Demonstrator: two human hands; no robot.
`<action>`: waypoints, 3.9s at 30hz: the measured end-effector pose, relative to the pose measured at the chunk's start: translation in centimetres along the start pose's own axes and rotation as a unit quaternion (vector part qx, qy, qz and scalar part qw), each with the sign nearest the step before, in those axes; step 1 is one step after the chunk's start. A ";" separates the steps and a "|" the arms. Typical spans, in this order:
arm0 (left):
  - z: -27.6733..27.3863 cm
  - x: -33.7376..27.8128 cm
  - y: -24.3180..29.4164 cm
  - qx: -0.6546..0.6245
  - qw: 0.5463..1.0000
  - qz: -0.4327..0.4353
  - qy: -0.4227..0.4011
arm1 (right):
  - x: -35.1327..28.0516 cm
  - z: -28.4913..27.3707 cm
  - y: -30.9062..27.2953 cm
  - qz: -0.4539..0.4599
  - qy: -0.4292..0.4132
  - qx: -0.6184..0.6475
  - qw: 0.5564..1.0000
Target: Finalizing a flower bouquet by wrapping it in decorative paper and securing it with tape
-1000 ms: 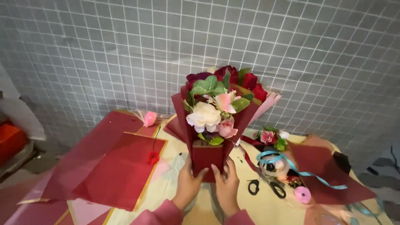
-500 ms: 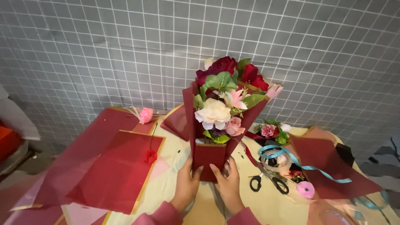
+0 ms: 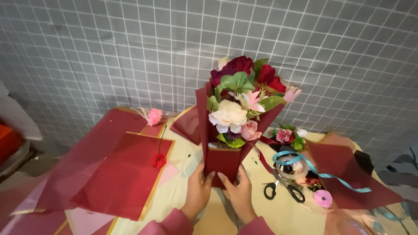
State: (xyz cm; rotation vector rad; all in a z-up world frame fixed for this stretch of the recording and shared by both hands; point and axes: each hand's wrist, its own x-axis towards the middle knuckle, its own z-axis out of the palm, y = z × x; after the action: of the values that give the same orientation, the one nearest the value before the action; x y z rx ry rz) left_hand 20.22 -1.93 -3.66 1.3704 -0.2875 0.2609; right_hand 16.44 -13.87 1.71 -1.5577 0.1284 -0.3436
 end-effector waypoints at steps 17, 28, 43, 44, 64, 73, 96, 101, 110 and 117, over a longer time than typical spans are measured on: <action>-0.4 -0.1 1.3 0.045 0.996 -0.071 0.020 | -0.9 0.2 -0.9 0.016 0.034 -0.051 0.998; 0.2 -0.7 2.2 0.091 0.991 -0.100 0.011 | -1.0 0.1 0.0 -0.019 0.037 -0.117 0.992; 1.1 -1.4 6.3 0.134 0.990 -0.032 -0.027 | -1.5 0.9 -2.2 -0.027 0.038 -0.149 0.988; 1.3 -1.6 6.7 0.135 0.990 -0.030 -0.037 | -2.1 1.4 -3.7 0.015 0.046 -0.135 0.990; 2.2 -3.2 5.9 0.193 0.973 -0.116 -0.042 | -2.6 1.3 -2.8 -0.006 0.113 -0.200 0.973; 2.5 -4.5 7.0 0.227 0.970 -0.056 -0.069 | -2.7 1.6 -3.2 0.004 0.120 -0.264 0.957; 3.2 -5.4 5.9 0.157 0.965 -0.061 -0.198 | -0.7 -0.4 -2.6 -0.003 0.094 -0.054 0.994; 3.3 -5.0 6.2 0.172 0.959 -0.076 -0.210 | -0.6 -0.6 -3.2 0.027 0.093 -0.158 0.983; 2.6 -5.2 6.0 0.142 0.969 0.013 -0.201 | 0.1 -1.5 -1.6 0.024 0.090 -0.200 0.975; 2.5 -5.5 6.5 0.156 0.963 0.041 -0.215 | -0.5 -1.4 -2.9 0.027 0.087 -0.129 0.987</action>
State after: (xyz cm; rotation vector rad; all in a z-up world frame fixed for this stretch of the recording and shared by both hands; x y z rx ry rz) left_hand 12.67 -3.30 0.86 1.7261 -0.6888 0.0739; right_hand 15.12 -15.02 4.46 -1.7738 0.3630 -0.4328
